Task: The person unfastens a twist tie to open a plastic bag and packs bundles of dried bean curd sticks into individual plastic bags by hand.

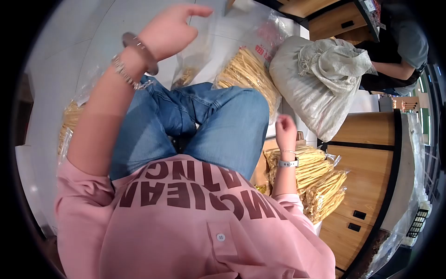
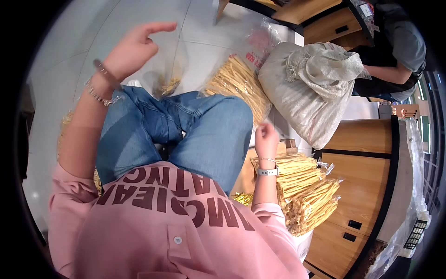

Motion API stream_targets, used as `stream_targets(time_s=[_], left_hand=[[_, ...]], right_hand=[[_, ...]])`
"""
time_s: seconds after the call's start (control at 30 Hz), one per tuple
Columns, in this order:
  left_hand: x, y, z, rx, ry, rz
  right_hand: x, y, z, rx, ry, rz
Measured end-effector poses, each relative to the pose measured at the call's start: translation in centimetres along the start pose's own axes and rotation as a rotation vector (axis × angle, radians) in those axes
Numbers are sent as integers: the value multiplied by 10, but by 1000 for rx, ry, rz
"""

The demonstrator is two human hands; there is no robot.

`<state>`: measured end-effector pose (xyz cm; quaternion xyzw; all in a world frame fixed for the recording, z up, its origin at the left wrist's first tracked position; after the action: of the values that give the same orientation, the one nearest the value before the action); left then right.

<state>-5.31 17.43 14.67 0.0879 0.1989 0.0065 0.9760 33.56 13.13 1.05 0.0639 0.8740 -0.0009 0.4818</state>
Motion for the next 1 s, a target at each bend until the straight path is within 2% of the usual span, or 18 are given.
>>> stream_targets(time_s=[0.03,0.1,0.17,0.23,0.27,0.33,0.37,0.4,0.5,0.57,0.63,0.7,0.73,0.83,0.9,0.93,0.97,1.0], left_hand=[[-6,-2,10,50,-94,59],[5,1,-5,25,37,43],[15,0,-22,28,101,27],[19,-3,-28,71,117,1],[14,-9,-9,29,64,34],[10,-18,5,74,-60,118],[10,-19,8,97,-127,160],[16,-16,-4,154,70,199],[46,-38,-36,-2,98,107],[50,-59,-20,-1,-59,152],[58,-81,-8,-34,-185,199],[66,-90,-30,-32,-85,198],[75,-85,-51,-43,-8,184],[97,-99,-69,-30,89,190],[110,-115,-72,-16,91,241],[90,-101,-73,-16,75,259],[99,-119,-69,-32,76,299],[104,-128,-68,-68,47,283]], right_hand=[[10,-5,23,51,-194,-127],[43,-10,85,59,-365,-298],[78,-15,135,133,-302,-421],[99,-25,130,274,-127,-589],[105,-26,130,284,-26,-602],[115,-27,136,307,173,-630],[117,-24,137,328,213,-616],[119,-21,139,346,250,-603],[131,-4,167,288,420,-545],[137,5,179,324,619,-502],[169,41,262,348,529,-371],[154,48,265,322,503,-195],[124,49,229,282,528,-85],[123,71,258,336,504,72],[122,87,265,186,302,186],[126,91,259,191,323,165],[130,94,254,198,343,145],[139,91,250,272,496,42]])
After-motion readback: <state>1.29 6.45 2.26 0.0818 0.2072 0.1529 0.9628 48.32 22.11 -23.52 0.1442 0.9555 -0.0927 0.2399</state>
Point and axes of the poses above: each hand's wrist, its own y-axis towards the middle knuckle, its own x-axis out of the palm, z = x × y, the point moved 8 cm from there along y, towards the middle knuckle, and after that the axes turned 4 degrees about -y, right-handed, at the moved point
